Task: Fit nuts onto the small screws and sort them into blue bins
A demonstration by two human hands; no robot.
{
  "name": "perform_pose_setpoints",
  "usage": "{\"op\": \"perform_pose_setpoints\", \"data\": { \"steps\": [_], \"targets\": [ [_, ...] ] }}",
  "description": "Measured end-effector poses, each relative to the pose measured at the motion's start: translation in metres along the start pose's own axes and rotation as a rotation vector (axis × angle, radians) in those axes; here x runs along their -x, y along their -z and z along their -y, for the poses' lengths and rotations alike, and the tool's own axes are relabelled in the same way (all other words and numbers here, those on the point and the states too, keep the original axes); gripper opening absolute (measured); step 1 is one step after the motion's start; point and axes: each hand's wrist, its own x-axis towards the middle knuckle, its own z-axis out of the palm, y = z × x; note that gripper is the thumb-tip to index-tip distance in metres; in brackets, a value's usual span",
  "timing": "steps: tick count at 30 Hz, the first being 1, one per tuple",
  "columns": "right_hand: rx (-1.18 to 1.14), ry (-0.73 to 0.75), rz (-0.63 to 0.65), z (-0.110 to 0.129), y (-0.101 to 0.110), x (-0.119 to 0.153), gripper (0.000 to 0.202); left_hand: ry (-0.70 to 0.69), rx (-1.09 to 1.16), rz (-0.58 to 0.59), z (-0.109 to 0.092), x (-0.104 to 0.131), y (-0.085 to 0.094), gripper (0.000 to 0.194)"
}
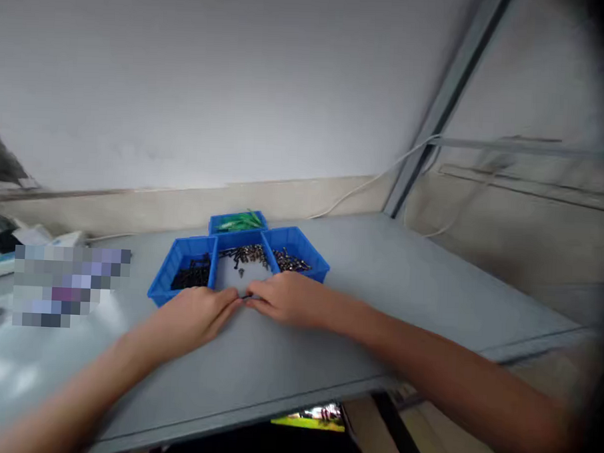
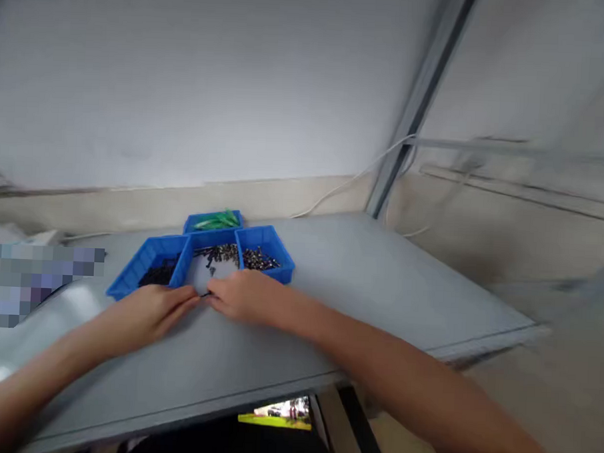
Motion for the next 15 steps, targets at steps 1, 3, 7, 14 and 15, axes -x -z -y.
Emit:
{"op": "perform_pose_setpoints", "data": {
  "steps": [1, 3, 7, 14, 15],
  "targets": [
    [0.003, -0.002, -0.009, -0.0004, -0.0001, 0.0004, 0.021, 0.002, -0.005, 0.000, 0.0002, 0.0001, -0.0001, 0.038],
    [0.010, -0.004, -0.021, -0.0009, -0.0002, 0.0009, 0.020, 0.002, -0.013, -0.001, 0.0004, 0.0004, -0.0003, 0.039],
    [0.032, 0.004, -0.026, -0.0006, 0.0003, 0.0008, 0.021, -0.012, -0.012, -0.010, -0.0010, 0.0008, 0.0011, 0.040],
    [0.052, 0.025, -0.029, -0.0003, -0.0013, 0.0000, 0.024, -0.014, -0.014, -0.009, -0.0054, 0.0011, 0.0069, 0.038],
    [0.050, 0.023, -0.031, -0.0004, -0.0014, 0.0001, 0.023, -0.017, -0.016, -0.011, -0.0053, 0.0011, 0.0069, 0.038]
  ]
}}
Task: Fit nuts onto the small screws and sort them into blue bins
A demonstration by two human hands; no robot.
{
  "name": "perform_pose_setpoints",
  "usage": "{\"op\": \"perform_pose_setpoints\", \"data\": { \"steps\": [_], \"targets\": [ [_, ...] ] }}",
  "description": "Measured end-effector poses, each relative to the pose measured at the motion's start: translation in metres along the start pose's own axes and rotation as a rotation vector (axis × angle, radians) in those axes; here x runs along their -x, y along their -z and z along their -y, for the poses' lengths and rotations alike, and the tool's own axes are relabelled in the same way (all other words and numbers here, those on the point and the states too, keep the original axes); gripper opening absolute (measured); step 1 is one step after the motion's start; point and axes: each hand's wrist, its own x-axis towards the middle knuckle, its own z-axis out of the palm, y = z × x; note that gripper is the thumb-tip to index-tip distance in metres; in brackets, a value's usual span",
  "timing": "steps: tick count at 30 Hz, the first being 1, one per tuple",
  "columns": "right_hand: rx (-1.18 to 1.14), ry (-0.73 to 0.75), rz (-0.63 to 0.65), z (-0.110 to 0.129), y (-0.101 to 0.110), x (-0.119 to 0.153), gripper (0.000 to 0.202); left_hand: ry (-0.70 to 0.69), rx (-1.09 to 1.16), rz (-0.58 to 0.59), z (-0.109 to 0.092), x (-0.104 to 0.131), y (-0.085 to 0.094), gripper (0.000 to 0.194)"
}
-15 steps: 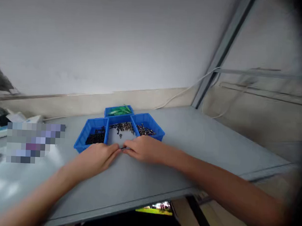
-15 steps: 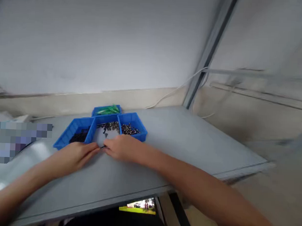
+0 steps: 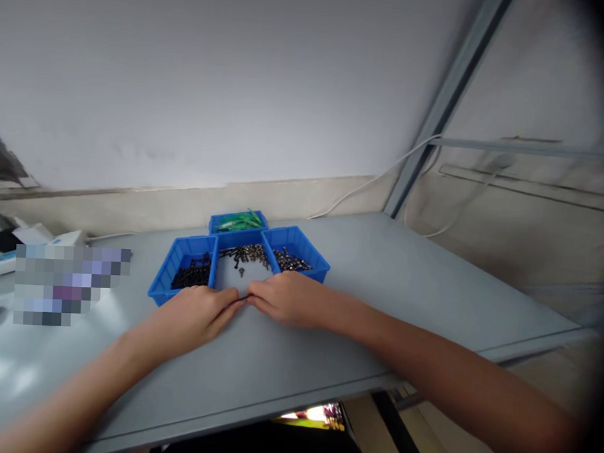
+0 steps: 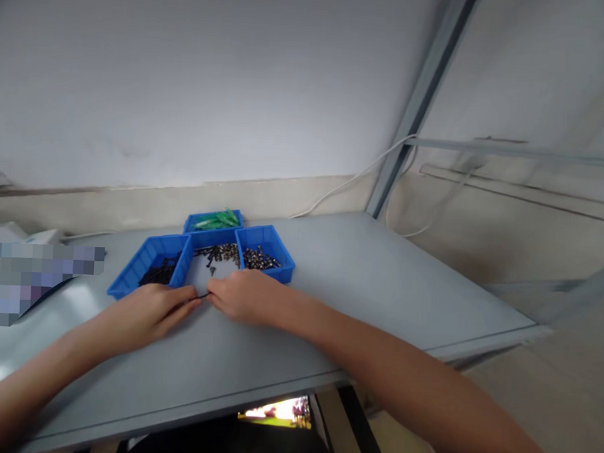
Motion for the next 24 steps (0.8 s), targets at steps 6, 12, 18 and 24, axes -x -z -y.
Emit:
{"op": "perform_pose_setpoints", "data": {
  "steps": [6, 12, 18, 24],
  "targets": [
    [-0.045, -0.010, -0.001, -0.0002, 0.0021, 0.0011, 0.022, 0.009, 0.011, -0.006, 0.0020, 0.0005, -0.0029, 0.041],
    [-0.011, 0.005, -0.014, -0.0005, 0.0007, 0.0006, 0.024, 0.005, 0.030, -0.016, 0.0009, 0.0003, -0.0018, 0.041],
    [0.020, 0.031, -0.030, -0.0005, -0.0009, 0.0011, 0.027, 0.005, 0.082, -0.049, -0.0005, -0.0006, 0.0013, 0.034],
    [0.068, 0.085, -0.028, -0.0040, -0.0059, 0.0005, 0.031, -0.036, 0.144, -0.149, 0.0006, 0.0000, -0.0012, 0.025]
  ]
}}
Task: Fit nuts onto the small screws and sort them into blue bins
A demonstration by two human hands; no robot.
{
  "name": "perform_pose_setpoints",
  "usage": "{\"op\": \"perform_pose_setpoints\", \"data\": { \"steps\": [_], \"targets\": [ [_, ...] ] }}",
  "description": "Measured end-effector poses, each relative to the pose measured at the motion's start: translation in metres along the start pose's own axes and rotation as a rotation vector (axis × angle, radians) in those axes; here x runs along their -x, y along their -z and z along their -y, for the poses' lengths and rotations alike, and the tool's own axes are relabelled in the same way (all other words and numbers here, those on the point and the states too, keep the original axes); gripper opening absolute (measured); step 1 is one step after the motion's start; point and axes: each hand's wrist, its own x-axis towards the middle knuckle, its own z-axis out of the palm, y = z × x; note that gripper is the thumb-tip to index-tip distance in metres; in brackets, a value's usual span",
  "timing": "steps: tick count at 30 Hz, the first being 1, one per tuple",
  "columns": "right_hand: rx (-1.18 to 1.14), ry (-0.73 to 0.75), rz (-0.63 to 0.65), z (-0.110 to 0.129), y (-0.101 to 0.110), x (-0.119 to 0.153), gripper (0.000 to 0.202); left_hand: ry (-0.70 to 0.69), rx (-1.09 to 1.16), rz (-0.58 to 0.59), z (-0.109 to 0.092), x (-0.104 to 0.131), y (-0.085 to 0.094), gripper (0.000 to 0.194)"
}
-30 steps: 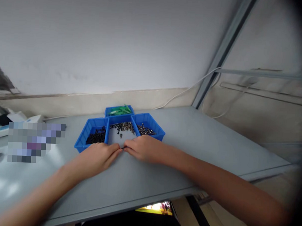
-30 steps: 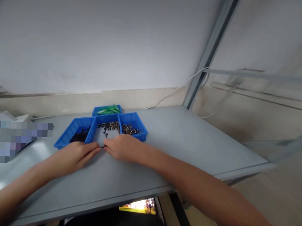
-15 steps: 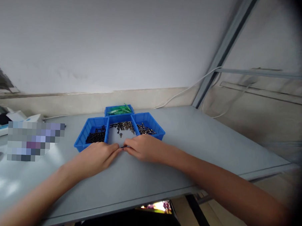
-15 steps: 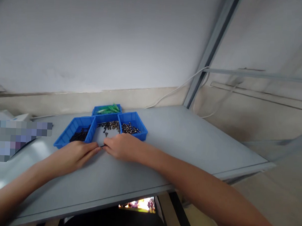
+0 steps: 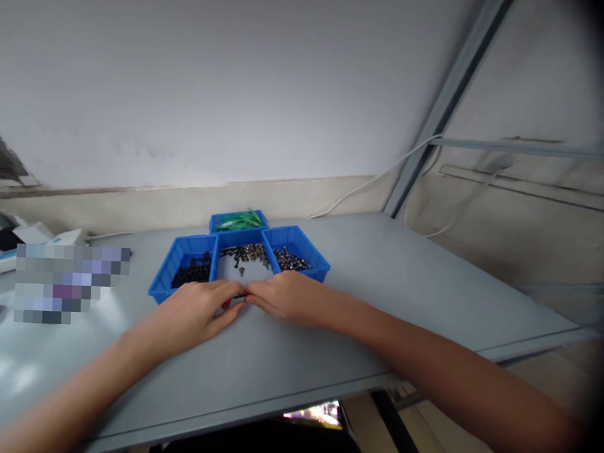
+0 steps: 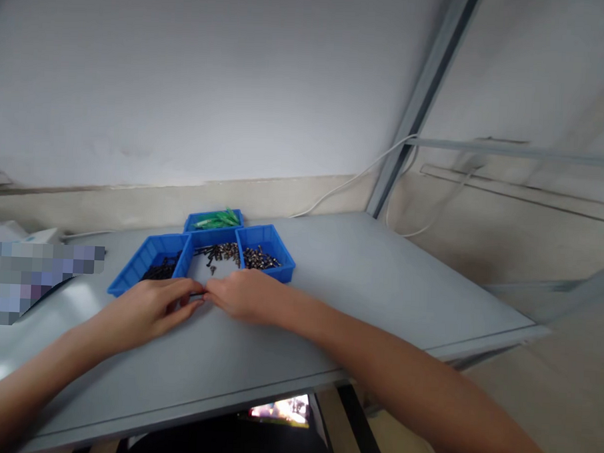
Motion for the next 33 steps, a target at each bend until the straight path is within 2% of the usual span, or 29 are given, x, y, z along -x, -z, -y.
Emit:
{"op": "perform_pose_setpoints", "data": {
  "steps": [6, 16, 21, 25, 33],
  "targets": [
    [0.017, 0.020, 0.027, -0.0007, 0.0008, -0.0005, 0.028, -0.030, 0.024, -0.037, 0.0010, 0.0013, 0.0008, 0.024],
    [-0.067, 0.047, 0.099, -0.0019, 0.0035, -0.0043, 0.027, -0.139, 0.036, -0.014, 0.0040, 0.0013, 0.0005, 0.027],
    [-0.137, 0.079, 0.080, -0.0006, 0.0045, -0.0022, 0.027, -0.095, 0.070, -0.011, 0.0011, 0.0025, 0.0029, 0.018],
    [-0.263, 0.005, 0.090, 0.0002, 0.0031, -0.0002, 0.027, -0.047, 0.108, -0.018, -0.0001, 0.0042, 0.0027, 0.009],
    [-0.256, -0.018, 0.048, 0.0030, 0.0081, -0.0001, 0.018, -0.042, 0.100, 0.005, 0.0020, 0.0024, 0.0007, 0.011]
  ]
}}
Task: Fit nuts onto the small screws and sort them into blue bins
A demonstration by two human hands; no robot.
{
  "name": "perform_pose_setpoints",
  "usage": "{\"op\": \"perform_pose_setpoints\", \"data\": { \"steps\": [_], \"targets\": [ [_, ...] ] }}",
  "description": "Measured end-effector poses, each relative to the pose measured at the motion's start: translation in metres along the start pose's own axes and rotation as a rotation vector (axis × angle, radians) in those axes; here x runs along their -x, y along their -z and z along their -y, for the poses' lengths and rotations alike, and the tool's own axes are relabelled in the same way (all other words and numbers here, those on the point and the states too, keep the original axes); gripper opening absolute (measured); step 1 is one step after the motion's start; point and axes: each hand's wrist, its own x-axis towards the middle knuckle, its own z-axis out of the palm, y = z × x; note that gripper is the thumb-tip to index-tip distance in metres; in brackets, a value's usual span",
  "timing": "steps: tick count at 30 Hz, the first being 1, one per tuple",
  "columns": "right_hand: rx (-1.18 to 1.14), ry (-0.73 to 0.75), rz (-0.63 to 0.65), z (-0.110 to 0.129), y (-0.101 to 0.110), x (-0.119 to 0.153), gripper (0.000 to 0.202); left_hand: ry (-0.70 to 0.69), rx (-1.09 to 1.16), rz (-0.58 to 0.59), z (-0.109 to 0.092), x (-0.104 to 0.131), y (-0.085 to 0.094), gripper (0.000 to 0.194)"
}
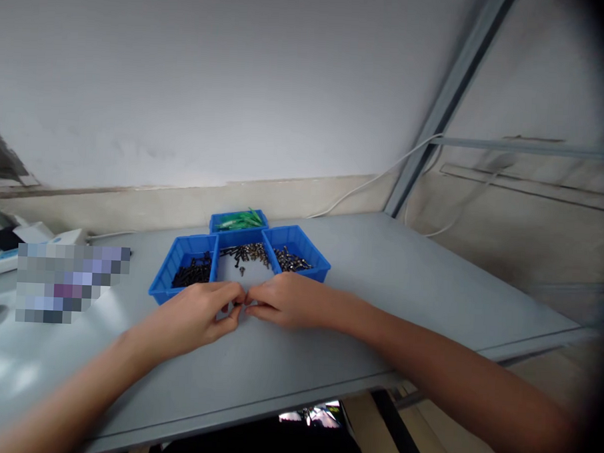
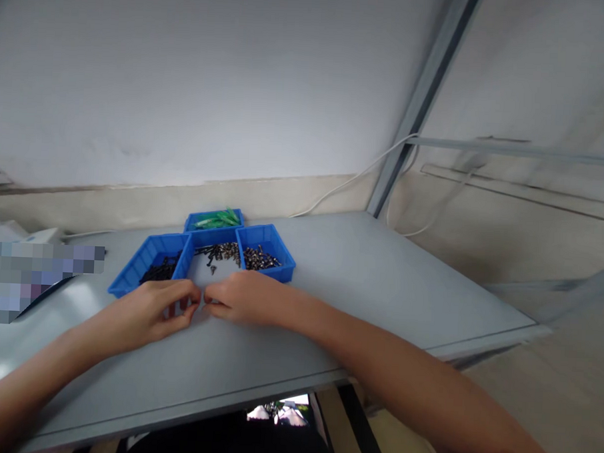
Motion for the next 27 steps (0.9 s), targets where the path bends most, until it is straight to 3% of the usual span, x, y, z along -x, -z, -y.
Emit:
{"op": "perform_pose_setpoints", "data": {
  "steps": [11, 18, 27],
  "targets": [
    [0.031, -0.007, -0.011, 0.0021, 0.0016, -0.0018, 0.023, 0.007, -0.005, -0.025, 0.0037, -0.0009, -0.0049, 0.020],
    [0.057, -0.007, 0.010, -0.0015, 0.0000, -0.0015, 0.022, 0.058, -0.039, 0.058, 0.0026, -0.0017, -0.0008, 0.021],
    [0.047, -0.018, 0.052, 0.0028, -0.0027, -0.0025, 0.023, -0.004, 0.036, 0.040, -0.0034, -0.0009, 0.0011, 0.019]
  ]
}}
